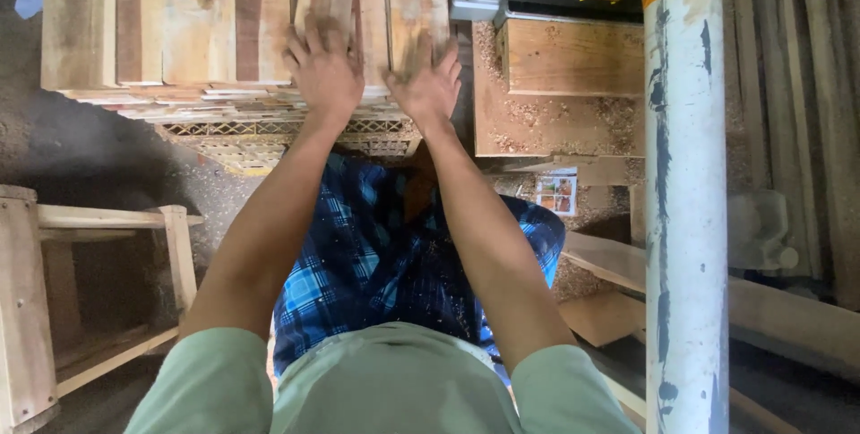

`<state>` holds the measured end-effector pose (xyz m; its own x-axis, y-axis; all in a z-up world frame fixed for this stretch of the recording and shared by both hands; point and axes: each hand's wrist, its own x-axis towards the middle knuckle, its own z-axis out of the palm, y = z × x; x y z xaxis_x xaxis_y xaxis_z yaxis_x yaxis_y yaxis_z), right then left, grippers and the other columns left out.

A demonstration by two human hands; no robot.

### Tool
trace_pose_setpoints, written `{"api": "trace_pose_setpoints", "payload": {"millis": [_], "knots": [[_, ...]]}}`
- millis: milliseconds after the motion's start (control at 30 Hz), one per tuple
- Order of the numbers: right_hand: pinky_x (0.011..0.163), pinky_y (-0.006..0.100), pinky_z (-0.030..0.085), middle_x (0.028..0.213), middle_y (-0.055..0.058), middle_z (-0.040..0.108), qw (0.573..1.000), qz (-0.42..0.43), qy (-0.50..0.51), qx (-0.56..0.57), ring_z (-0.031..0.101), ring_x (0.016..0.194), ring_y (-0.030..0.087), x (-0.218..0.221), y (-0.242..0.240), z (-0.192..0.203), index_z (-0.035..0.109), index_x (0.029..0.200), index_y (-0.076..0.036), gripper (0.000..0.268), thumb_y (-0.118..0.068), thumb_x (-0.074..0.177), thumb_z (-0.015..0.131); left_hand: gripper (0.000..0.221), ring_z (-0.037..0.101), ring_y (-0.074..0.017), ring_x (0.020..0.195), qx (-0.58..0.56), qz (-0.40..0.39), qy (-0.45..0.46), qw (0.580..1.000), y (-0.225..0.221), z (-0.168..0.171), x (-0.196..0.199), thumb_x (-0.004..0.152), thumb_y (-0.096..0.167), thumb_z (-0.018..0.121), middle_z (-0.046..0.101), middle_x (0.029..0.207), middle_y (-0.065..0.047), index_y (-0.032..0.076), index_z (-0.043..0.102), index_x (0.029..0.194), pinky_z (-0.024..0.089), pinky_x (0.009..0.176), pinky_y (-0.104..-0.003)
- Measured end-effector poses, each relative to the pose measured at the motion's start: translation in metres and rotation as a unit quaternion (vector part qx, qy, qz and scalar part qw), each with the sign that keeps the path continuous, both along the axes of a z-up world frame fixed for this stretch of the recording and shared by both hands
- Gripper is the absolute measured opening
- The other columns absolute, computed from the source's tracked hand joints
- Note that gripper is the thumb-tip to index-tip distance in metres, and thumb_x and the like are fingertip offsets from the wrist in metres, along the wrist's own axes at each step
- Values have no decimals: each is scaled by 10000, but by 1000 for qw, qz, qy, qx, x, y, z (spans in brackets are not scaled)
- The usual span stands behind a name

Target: Feeding wooden boards into a thickness planer to smooth the surfaces and achieve uniform thickness.

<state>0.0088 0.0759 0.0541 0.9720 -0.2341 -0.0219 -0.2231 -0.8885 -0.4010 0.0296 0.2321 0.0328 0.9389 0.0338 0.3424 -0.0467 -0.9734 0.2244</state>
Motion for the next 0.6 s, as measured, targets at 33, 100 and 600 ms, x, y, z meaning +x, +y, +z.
{"api": "trace_pose_setpoints", "payload": {"millis": [33,100,600], "knots": [[1046,544,462,1622,264,103,1000,3,12,4,366,1391,419,0,-2,1,231,1596,-257,980,-734,863,676,529,338,-568,1366,-13,6,-7,1000,0,1,-1,941,272,758,374,1557,-250,70,587,1399,340,1081,-692],[1068,534,446,1620,255,105,1000,12,22,7,348,1399,402,6,-4,5,210,1608,-263,998,-728,864,686,559,321,-580,1374,-26,17,-16,999,0,-1,3,943,270,779,355,1565,-256,79,586,1431,310,1098,-714],[1043,565,431,1636,340,78,998,33,-3,-52,364,1371,487,0,0,-17,182,1625,-203,934,-757,941,493,592,262,-516,1418,-12,-8,25,1000,12,9,-8,1008,449,607,422,1568,-202,93,531,1475,255,1161,-652]]}}
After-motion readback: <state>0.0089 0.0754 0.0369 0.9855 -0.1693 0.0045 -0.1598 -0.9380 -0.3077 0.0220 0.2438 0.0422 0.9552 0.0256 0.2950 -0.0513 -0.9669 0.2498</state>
